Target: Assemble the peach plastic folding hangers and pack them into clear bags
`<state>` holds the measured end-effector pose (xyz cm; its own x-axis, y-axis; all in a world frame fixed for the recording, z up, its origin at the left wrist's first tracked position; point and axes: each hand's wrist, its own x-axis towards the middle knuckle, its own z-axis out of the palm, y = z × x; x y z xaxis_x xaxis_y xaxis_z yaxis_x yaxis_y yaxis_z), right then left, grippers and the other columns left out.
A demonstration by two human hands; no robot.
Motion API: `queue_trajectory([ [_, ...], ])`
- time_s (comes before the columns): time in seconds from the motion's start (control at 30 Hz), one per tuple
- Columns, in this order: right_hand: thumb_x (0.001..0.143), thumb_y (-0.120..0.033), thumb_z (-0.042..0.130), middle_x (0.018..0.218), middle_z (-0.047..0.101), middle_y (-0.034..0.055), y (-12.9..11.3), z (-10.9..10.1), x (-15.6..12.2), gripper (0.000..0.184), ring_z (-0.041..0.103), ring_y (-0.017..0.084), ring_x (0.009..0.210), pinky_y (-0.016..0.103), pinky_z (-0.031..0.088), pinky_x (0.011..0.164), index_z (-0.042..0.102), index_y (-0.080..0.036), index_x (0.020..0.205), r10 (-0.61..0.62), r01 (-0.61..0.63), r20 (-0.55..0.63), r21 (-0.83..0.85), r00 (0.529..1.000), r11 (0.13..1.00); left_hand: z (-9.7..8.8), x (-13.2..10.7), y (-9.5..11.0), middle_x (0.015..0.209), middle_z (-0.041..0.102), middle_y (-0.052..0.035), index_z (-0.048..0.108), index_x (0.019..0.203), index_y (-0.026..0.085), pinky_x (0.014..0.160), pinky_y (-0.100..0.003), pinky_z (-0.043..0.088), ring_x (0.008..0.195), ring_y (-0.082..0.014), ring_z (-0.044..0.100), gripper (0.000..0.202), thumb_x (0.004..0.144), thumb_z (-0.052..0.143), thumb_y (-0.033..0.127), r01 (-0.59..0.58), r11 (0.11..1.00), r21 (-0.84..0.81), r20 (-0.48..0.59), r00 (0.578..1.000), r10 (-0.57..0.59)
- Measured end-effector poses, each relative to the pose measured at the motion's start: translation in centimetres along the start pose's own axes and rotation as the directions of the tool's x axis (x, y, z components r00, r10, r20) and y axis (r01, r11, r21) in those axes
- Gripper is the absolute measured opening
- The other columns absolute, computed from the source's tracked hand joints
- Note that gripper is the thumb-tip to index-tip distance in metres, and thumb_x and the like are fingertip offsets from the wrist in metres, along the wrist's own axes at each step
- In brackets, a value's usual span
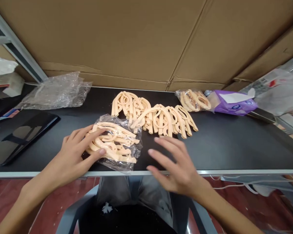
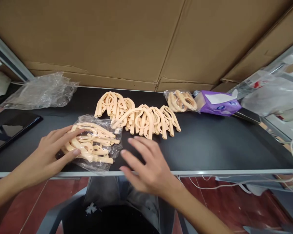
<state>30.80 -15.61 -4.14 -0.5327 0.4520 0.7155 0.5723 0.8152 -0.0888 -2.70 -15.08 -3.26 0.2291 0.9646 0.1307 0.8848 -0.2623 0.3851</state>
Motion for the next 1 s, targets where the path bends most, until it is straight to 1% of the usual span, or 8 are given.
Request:
queue_trajectory([
  [0.13, 0.090, -0.046, 0.070, 0.152, 0.045, 0.0244, -2.5, 2.0, 1.8, 0.055, 0.034, 0.042, 0.147, 0.064, 0.046, 0.106, 0.056, -0.019, 0.137, -0.018, -0.008, 0.216, 0.116, 0.976, 0.993, -0.2, -1.0, -0.3, 0.154, 0.049, -0.0068, 0.046, 0.149, 0.041, 0.116, -0.060, 0.034, 0.140, -0.0371, 0.046, 0.057, 0.095, 0.051, 0.059, -0.083, 0.996, 0.038, 0.004, 0.997, 0.083],
  [0.23, 0.090, -0.052, 0.070, 0.160, 0.037, 0.0237, -2.8, 3.1, 2.9, 0.062, 0.023, 0.046, 0.152, 0.068, 0.042, 0.109, 0.055, -0.023, 0.142, -0.030, -0.016, 0.337, 0.133, 0.941, 0.991, -0.1, -1.9, -0.3, 0.154, 0.048, -0.0075, 0.044, 0.150, 0.038, 0.117, -0.057, 0.036, 0.140, -0.0356, 0.047, 0.056, 0.097, 0.051, 0.054, -0.115, 0.992, 0.052, 0.000, 0.993, 0.116],
  [0.33, 0.095, -0.048, 0.064, 0.156, 0.044, 0.0227, -3.2, 3.9, 3.3, 0.054, 0.026, 0.046, 0.151, 0.069, 0.041, 0.109, 0.056, -0.021, 0.142, -0.017, -0.027, 0.378, 0.111, 0.926, 0.993, 0.2, -2.6, 0.4, 0.154, 0.047, -0.0091, 0.041, 0.152, 0.036, 0.117, -0.055, 0.040, 0.141, -0.0347, 0.046, 0.055, 0.099, 0.049, 0.049, -0.098, 0.995, 0.009, -0.024, 0.995, 0.098],
  [0.47, 0.098, -0.039, 0.060, 0.154, 0.050, 0.0181, -3.6, 4.0, 3.0, 0.047, 0.033, 0.047, 0.147, 0.070, 0.047, 0.103, 0.056, -0.023, 0.142, -0.015, -0.014, 0.396, 0.070, 0.918, 0.997, 0.8, -3.2, 1.8, 0.153, 0.046, -0.0088, 0.047, 0.146, 0.035, 0.114, -0.052, 0.047, 0.141, -0.0329, 0.049, 0.051, 0.097, 0.054, 0.045, -0.061, 0.992, -0.113, -0.148, 0.988, 0.044],
  [0.6, 0.091, -0.023, 0.064, 0.152, 0.051, 0.0190, -3.5, 3.7, 2.7, 0.051, 0.037, 0.044, 0.146, 0.066, 0.049, 0.105, 0.056, -0.021, 0.141, -0.033, 0.002, 0.375, 0.082, 0.926, 0.997, 0.8, -3.4, 2.9, 0.146, 0.052, -0.0062, 0.056, 0.136, 0.036, 0.113, -0.051, 0.050, 0.138, -0.0319, 0.052, 0.043, 0.094, 0.062, 0.043, -0.034, 0.977, -0.211, -0.223, 0.975, -0.015],
  [0.73, 0.087, -0.010, 0.058, 0.143, 0.057, 0.0225, -3.2, 3.7, 2.7, 0.048, 0.045, 0.039, 0.141, 0.058, 0.050, 0.108, 0.061, -0.013, 0.134, -0.084, 0.048, 0.310, 0.125, 0.947, 0.991, 0.7, -3.4, 3.7, 0.146, 0.053, -0.0037, 0.061, 0.130, 0.038, 0.111, -0.052, 0.053, 0.136, -0.0320, 0.054, 0.039, 0.092, 0.066, 0.040, -0.010, 0.939, -0.344, -0.246, 0.966, -0.080],
  [0.87, 0.089, -0.009, 0.054, 0.136, 0.063, 0.0217, -3.2, 3.4, 2.9, 0.043, 0.054, 0.034, 0.134, 0.055, 0.053, 0.107, 0.065, -0.013, 0.130, -0.078, 0.048, 0.223, 0.137, 0.972, 0.989, 0.4, -3.3, 5.0, 0.143, 0.056, -0.0025, 0.067, 0.122, 0.038, 0.104, -0.049, 0.059, 0.133, -0.0320, 0.058, 0.032, 0.090, 0.066, 0.041, 0.023, 0.905, -0.426, -0.283, 0.946, -0.157],
  [1.0, 0.090, -0.011, 0.055, 0.127, 0.068, 0.0188, -2.9, 2.1, 3.4, 0.040, 0.059, 0.031, 0.127, 0.055, 0.053, 0.108, 0.066, -0.014, 0.128, -0.067, 0.053, 0.122, 0.112, 0.990, 0.992, -0.8, -2.0, 6.6, 0.140, 0.059, -0.0004, 0.069, 0.118, 0.038, 0.110, -0.051, 0.056, 0.135, -0.0308, 0.056, 0.031, 0.087, 0.069, 0.040, 0.000, 0.875, -0.484, -0.320, 0.930, -0.178],
])
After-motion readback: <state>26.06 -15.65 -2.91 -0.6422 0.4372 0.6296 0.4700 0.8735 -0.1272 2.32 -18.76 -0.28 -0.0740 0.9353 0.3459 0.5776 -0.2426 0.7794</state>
